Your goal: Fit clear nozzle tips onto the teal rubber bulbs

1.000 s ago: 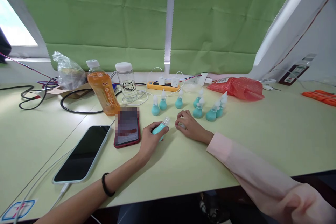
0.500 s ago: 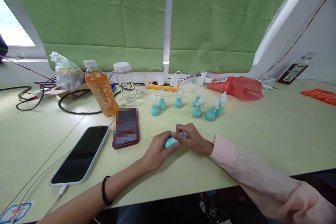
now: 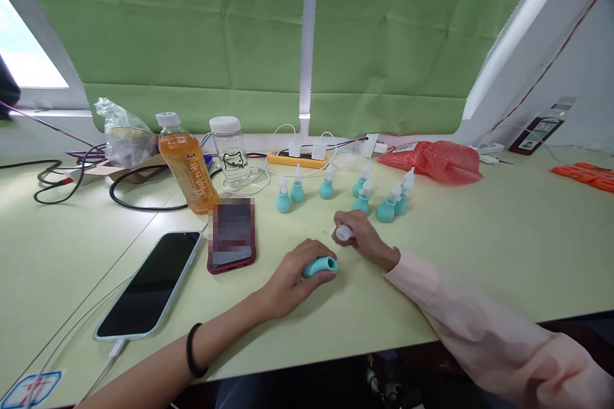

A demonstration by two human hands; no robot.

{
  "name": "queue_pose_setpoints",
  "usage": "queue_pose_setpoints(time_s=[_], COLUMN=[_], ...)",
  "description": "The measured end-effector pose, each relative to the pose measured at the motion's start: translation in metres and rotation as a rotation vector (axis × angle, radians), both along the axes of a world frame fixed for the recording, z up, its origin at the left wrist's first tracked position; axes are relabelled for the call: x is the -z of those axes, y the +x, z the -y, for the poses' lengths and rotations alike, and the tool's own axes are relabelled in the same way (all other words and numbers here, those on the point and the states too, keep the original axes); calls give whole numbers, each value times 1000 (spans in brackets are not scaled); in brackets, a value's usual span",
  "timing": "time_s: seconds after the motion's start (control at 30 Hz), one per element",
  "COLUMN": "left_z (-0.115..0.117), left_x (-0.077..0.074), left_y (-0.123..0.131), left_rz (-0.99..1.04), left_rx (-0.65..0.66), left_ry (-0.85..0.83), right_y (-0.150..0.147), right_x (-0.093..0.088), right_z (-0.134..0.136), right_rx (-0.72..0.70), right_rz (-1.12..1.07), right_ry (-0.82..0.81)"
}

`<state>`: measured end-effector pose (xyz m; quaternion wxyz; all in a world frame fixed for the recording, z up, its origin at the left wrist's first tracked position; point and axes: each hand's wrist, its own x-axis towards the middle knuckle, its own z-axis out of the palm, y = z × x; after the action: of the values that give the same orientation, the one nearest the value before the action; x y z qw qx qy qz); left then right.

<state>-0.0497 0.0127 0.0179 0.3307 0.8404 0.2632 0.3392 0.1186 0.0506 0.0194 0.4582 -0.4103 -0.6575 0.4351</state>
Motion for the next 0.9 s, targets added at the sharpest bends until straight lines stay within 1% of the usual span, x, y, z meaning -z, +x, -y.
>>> queue_pose_setpoints(time_s=[0.03, 0.07, 0.13, 0.17, 0.2, 0.27, 0.4, 0.47, 0.6, 0.67, 0.7, 0.77, 0.9], left_z=[-2, -4, -9, -12, -15, -19, -25, -27, -31, -32, -32, -31, -24], left_x=[1, 2, 5, 6, 8, 12, 20, 23, 28, 29, 29, 30, 28], left_y=[-1, -2, -3, -3, -4, -4, -6, -6, -8, -8, -8, -7, -6], left_rz=[8, 12, 22, 30, 39, 51, 43, 12, -16, -31, -50, -106, -177], left_rx=[-44, -117, -303, -389, -455, -523, -521, -493, -462, -458, -457, -455, -477], left_ry=[42, 76, 126, 136, 139, 126, 88, 82, 90, 91, 88, 74, 58], right_y=[5, 10, 20, 24, 27, 31, 33, 32, 28, 27, 27, 29, 36], right_x=[-3, -5, -8, -8, -6, 0, 15, 19, 20, 19, 18, 16, 5], right_z=[-4, -8, -17, -21, -26, -35, -47, -49, -45, -42, -42, -41, -40], right_rx=[62, 126, 267, 320, 352, 366, 362, 324, 224, 221, 244, 345, 642], right_rz=[7, 42, 172, 250, 318, 403, 602, 698, 782, 806, 816, 825, 815], right_ry=[57, 134, 290, 341, 362, 335, 303, 280, 271, 303, 334, 445, 805])
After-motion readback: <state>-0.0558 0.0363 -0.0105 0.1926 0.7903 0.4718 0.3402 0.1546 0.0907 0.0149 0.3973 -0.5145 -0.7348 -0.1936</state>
